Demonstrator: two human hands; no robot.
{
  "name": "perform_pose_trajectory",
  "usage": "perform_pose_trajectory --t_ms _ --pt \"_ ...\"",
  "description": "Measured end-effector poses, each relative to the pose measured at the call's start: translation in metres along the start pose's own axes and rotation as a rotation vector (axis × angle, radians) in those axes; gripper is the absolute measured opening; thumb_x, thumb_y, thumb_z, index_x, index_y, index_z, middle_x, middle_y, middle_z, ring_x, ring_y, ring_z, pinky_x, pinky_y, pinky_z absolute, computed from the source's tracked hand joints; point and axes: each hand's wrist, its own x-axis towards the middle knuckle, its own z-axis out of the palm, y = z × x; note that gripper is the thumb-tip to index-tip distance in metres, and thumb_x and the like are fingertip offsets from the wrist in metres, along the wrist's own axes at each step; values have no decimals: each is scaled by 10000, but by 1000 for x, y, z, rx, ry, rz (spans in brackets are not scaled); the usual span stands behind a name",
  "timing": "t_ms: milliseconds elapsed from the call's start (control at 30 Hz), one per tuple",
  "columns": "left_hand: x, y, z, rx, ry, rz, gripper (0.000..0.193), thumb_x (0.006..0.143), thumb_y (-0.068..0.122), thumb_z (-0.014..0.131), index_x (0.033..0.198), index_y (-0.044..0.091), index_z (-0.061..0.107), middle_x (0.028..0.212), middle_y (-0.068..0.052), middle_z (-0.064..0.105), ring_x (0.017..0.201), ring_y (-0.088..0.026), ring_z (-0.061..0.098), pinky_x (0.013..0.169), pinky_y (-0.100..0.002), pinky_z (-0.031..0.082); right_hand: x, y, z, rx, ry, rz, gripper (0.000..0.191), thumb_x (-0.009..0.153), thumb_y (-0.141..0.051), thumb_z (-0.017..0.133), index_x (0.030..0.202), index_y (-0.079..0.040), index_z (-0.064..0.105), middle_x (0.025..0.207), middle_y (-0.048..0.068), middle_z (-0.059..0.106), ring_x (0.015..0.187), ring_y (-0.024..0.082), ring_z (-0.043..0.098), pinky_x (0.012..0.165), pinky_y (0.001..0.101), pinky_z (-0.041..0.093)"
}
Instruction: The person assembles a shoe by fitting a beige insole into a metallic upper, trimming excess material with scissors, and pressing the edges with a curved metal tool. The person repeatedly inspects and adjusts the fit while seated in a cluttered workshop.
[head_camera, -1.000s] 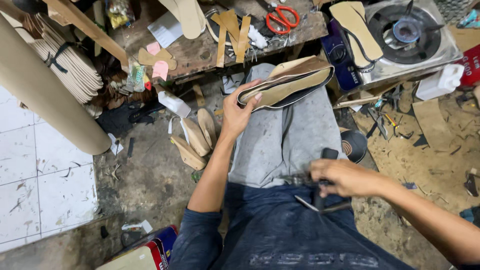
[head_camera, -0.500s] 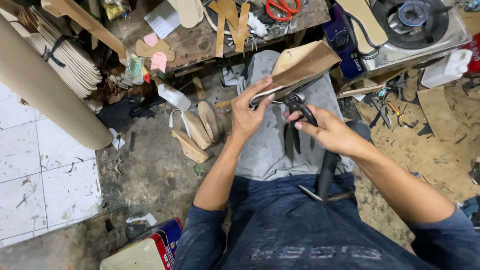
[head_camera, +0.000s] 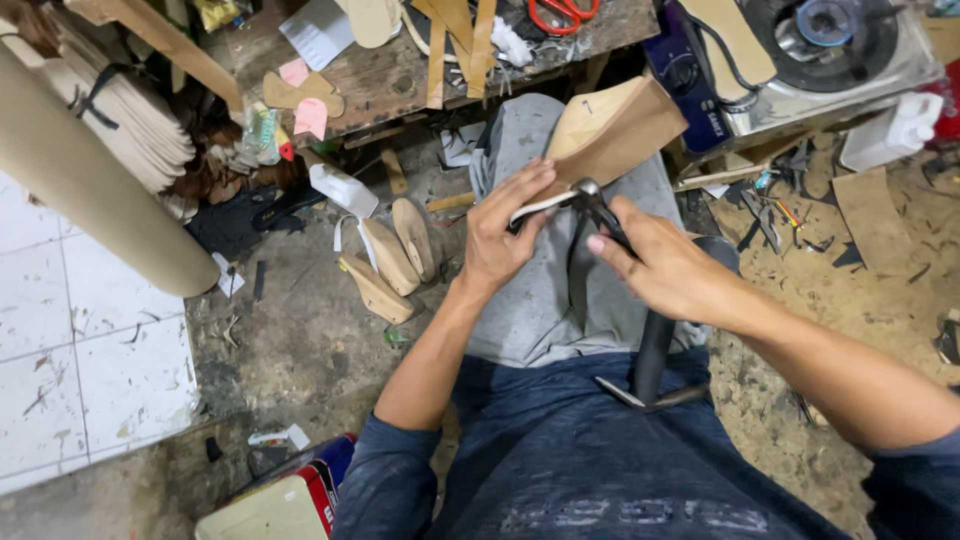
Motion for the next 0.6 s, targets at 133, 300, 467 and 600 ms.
perform_pose_trajectory --t_ms 133,300,467,600 --pt "10 -16 -4 -120 55 -143 449 860 -112 728 1287 15 674 1343 -142 701 1296 -267 679 1117 -341 533 26 3 28 113 196 -95 255 1014 -194 586 1108 16 476 829 236 609 788 459 610 700 492 474" --pt "15 -37 -1 -195 97 -260 441 852 -131 699 1271 6 695 1315 -132 725 1253 -217 691 1098 -330 531 55 19 70 168 442 -305 207 1061 -129 579 1046 19 435 867 260 560 783 457 566 710 493 458" --pt "23 -47 -2 -263 96 -278 431 879 -127 644 1287 5 690 1309 -126 733 1235 -206 691 1090 -324 528 75 25 88 203 497 -265 182 1061 -107 558 1111 25 443 869 262 573 790 480 564 705 510 447" --pt "34 -43 -14 -182 -21 -286 421 866 -78 692 1276 18 683 1284 -119 735 1183 -197 711 1040 -308 540 74 23 85 217 513 -324 194 1061 -105 543 1147 32 436 910 269 588 825 491 572 707 516 452"
